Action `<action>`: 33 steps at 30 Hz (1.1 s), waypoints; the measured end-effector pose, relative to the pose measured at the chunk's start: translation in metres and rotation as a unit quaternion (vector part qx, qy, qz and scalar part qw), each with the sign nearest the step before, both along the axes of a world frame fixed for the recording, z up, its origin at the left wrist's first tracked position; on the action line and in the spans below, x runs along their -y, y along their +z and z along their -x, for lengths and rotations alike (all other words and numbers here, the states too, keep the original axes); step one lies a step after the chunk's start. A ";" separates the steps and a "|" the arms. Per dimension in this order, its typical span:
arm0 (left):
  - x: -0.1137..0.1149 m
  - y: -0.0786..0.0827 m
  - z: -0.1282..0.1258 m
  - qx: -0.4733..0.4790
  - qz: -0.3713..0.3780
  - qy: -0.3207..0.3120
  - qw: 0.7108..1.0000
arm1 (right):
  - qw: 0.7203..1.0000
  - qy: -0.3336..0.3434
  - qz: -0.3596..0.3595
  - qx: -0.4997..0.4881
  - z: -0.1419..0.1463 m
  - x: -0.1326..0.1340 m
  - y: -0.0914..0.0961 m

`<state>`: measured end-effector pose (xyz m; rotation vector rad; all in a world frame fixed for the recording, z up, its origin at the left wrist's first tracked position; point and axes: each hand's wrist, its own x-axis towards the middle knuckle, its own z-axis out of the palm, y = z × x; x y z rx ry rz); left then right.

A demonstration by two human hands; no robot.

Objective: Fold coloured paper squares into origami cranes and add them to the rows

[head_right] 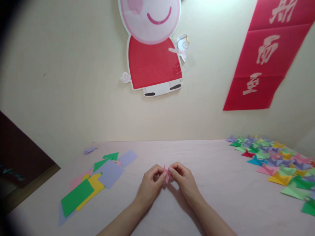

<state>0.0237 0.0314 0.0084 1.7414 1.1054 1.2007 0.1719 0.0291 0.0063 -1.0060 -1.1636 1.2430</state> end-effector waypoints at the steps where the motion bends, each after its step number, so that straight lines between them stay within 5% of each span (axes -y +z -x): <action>1: 0.001 0.001 0.000 -0.005 -0.005 0.000 1.000 | 1.000 -0.005 0.004 -0.001 0.000 0.000 -0.001; 5: 0.003 0.004 0.001 -0.017 -0.013 -0.008 1.000 | 1.000 -0.017 0.011 -0.011 -0.001 0.001 -0.002; 8: 0.003 0.004 0.000 0.064 0.051 -0.060 0.995 | 0.999 -0.017 0.002 -0.033 -0.002 0.000 -0.003; 13: 0.003 0.005 -0.003 0.223 0.216 -0.151 0.939 | 0.996 0.015 -0.005 -0.093 -0.002 0.000 -0.005; 17: 0.002 0.007 -0.004 0.264 0.244 -0.172 0.917 | 0.995 0.030 0.014 -0.099 -0.001 0.000 -0.008; 26: -0.002 0.000 -0.004 0.214 0.145 -0.033 0.965 | 0.996 0.027 -0.014 -0.078 0.003 -0.002 -0.006; 33: 0.003 -0.001 -0.005 0.073 0.030 0.011 0.997 | 1.000 -0.008 -0.015 -0.026 0.006 0.004 0.004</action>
